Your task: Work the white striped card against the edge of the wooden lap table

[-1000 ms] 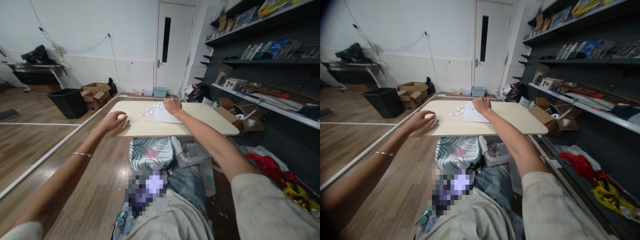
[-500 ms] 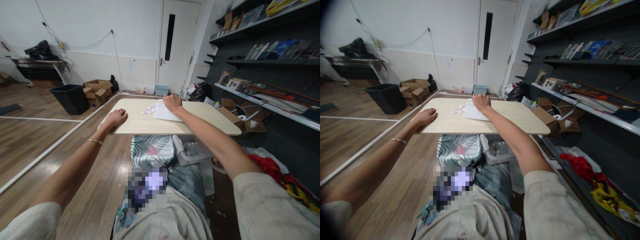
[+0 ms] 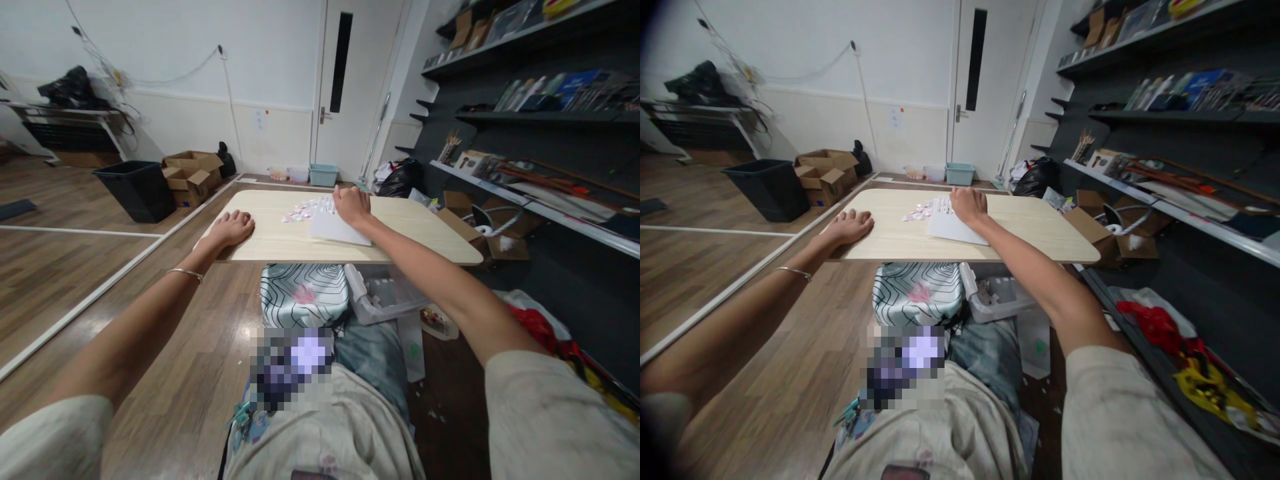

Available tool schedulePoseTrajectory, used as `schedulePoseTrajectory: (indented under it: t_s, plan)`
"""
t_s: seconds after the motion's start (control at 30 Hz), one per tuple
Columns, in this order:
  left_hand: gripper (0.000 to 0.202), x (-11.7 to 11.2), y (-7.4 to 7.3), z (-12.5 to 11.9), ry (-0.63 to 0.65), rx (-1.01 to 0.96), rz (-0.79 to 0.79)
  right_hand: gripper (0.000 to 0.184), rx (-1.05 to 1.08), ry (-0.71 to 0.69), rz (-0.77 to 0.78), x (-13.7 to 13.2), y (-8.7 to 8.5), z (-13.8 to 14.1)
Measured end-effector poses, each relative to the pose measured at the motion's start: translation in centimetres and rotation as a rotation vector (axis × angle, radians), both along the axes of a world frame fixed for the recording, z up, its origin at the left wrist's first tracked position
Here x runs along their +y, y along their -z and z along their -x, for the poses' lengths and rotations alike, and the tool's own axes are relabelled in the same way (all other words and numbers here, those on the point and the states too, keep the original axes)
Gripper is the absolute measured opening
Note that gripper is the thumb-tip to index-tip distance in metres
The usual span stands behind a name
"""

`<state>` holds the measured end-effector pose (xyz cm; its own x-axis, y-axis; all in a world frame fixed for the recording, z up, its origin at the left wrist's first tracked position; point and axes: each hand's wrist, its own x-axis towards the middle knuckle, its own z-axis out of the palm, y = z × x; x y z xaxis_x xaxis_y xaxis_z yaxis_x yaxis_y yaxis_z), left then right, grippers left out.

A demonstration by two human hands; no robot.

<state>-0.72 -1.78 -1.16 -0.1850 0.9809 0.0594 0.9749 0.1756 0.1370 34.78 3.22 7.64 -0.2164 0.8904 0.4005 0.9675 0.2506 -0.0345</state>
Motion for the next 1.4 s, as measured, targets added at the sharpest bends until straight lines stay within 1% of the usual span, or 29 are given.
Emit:
schedulePoseTrajectory:
  t_s: [0.07, 0.13, 0.27, 0.43, 0.53, 0.7, 0.8, 0.97, 1.03, 1.17, 1.3, 1.4]
  plan:
    - [0.087, 0.1, 0.0, -0.2, -0.053, 0.011, 0.033, 0.069, 0.0, 0.035, 0.03, 0.1, 0.5, -0.1]
    - [0.089, 0.2, -0.1, -0.3, -0.088, 0.014, 0.049, 0.07, -0.015, 0.03, 0.056, -0.1, 0.9, -0.1]
    - [0.092, 0.3, -0.4, -0.4, -0.071, 0.026, 0.078, 0.071, -0.036, -0.008, 0.073, -0.9, 1.2, 0.0]
    - [0.095, 0.2, -0.9, -0.5, -0.065, 0.036, 0.116, 0.066, -0.057, -0.032, 0.07, -1.8, 1.4, -0.3]
    - [0.096, 0.0, -0.7, -0.5, -0.06, 0.038, 0.096, 0.064, -0.077, -0.061, 0.059, -1.9, 1.8, -0.6]
    - [0.09, -0.4, -0.2, -0.3, -0.046, 0.032, 0.039, 0.062, -0.101, -0.103, 0.057, -2.0, 2.2, -1.5]
    - [0.089, -0.6, -0.2, -0.4, -0.044, 0.031, 0.023, 0.063, -0.072, -0.044, 0.078, -1.7, 2.3, -2.1]
    - [0.089, -1.1, -0.7, -0.8, -0.043, 0.035, 0.03, 0.067, -0.006, 0.14, 0.113, 0.0, 3.0, -3.1]
    - [0.089, -1.1, -0.8, -0.8, -0.046, 0.031, 0.023, 0.067, 0.007, 0.167, 0.116, 0.6, 3.2, -3.1]
    - [0.087, -1.1, -0.6, -0.8, -0.055, 0.01, -0.006, 0.064, 0.003, 0.12, 0.12, 0.4, 3.3, -2.3]
    - [0.087, -0.9, -0.2, -0.5, -0.059, 0.017, -0.008, 0.064, -0.048, 0.019, 0.165, -1.2, 3.4, -1.4]
    - [0.087, -0.8, 0.0, -0.3, -0.056, 0.028, -0.012, 0.064, -0.066, -0.028, 0.189, -2.2, 3.6, -1.0]
